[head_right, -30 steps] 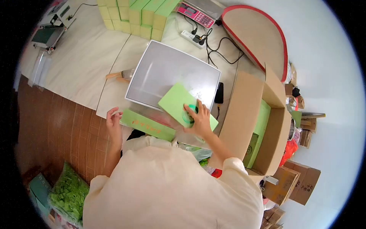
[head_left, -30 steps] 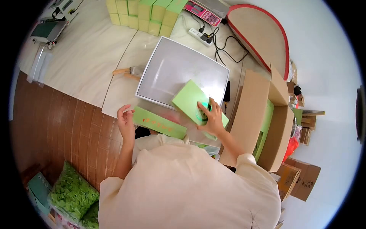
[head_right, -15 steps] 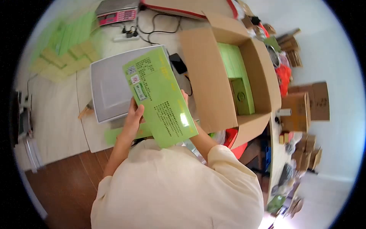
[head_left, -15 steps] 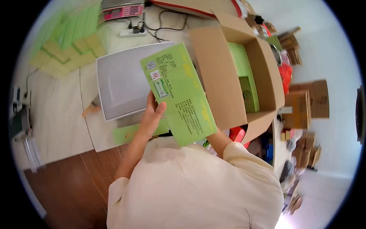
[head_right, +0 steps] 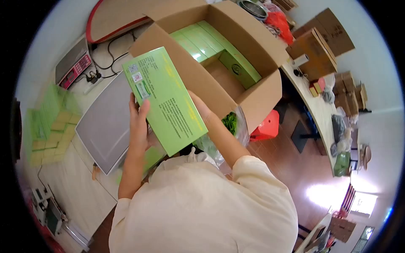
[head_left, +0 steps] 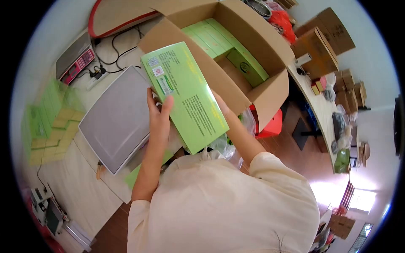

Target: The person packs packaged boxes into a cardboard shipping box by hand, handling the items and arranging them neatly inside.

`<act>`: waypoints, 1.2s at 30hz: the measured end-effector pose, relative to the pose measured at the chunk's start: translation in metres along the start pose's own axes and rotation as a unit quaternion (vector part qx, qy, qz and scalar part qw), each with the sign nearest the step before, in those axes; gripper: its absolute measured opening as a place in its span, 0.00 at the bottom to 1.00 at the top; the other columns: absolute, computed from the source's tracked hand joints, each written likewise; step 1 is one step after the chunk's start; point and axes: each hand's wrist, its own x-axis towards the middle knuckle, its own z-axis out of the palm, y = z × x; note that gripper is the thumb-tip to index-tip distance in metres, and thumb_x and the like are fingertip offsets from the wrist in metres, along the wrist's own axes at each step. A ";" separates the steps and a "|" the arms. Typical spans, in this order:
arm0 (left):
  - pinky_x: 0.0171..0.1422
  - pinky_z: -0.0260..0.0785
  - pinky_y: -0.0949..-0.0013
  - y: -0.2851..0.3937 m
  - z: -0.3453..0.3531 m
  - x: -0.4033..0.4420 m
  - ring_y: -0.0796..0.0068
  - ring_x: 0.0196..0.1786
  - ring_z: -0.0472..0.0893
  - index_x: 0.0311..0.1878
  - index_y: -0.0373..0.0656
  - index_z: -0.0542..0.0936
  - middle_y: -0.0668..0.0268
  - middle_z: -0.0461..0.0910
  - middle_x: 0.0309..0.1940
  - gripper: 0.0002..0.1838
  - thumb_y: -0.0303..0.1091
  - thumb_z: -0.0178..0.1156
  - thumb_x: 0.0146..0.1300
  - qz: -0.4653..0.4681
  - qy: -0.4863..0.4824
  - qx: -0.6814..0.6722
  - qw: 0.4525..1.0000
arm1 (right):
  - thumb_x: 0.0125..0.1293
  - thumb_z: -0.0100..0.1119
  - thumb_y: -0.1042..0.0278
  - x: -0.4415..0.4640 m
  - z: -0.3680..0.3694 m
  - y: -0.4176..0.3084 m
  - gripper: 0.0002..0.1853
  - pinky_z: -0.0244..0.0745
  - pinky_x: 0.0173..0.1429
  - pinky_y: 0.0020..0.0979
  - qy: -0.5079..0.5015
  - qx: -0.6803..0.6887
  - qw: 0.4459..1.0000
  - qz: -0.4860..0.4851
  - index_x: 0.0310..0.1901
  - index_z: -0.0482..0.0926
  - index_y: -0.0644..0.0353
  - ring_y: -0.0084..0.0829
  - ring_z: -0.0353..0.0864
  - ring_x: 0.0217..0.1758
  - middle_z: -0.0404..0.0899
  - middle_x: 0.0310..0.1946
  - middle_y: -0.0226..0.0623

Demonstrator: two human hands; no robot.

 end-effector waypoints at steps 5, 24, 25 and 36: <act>0.68 0.52 0.69 0.003 0.030 0.030 0.67 0.62 0.62 0.72 0.34 0.43 0.55 0.60 0.63 0.46 0.50 0.57 0.64 -0.012 -0.057 0.015 0.998 | 0.69 0.45 0.43 -0.001 -0.042 -0.031 0.29 0.76 0.55 0.34 -0.064 0.054 0.995 -0.059 0.57 0.74 0.63 0.31 0.80 0.49 0.78 0.51 0.41; 0.66 0.58 0.68 -0.029 0.044 0.048 0.72 0.62 0.69 0.63 0.42 0.67 0.64 0.69 0.60 0.22 0.41 0.47 0.71 -0.039 -0.179 0.109 0.977 | 0.47 0.66 0.43 -0.013 -0.116 -0.247 0.41 0.71 0.56 0.37 0.283 -0.720 0.538 -0.335 0.56 0.70 0.68 0.42 0.78 0.52 0.78 0.49 0.51; 0.65 0.59 0.69 -0.034 0.036 0.047 0.73 0.61 0.70 0.63 0.42 0.68 0.65 0.70 0.59 0.21 0.41 0.47 0.71 -0.049 -0.148 0.100 0.983 | 0.47 0.66 0.43 0.001 -0.135 -0.256 0.41 0.71 0.56 0.37 0.279 -0.723 0.538 -0.332 0.56 0.70 0.68 0.42 0.78 0.52 0.78 0.49 0.51; 0.61 0.63 0.69 -0.072 -0.047 0.032 0.73 0.57 0.73 0.60 0.44 0.71 0.65 0.73 0.55 0.20 0.43 0.50 0.70 -0.111 0.046 0.056 0.991 | 0.44 0.64 0.41 0.065 -0.219 -0.254 0.37 0.74 0.53 0.42 0.333 -0.851 0.405 -0.023 0.50 0.73 0.64 0.43 0.79 0.51 0.79 0.46 0.49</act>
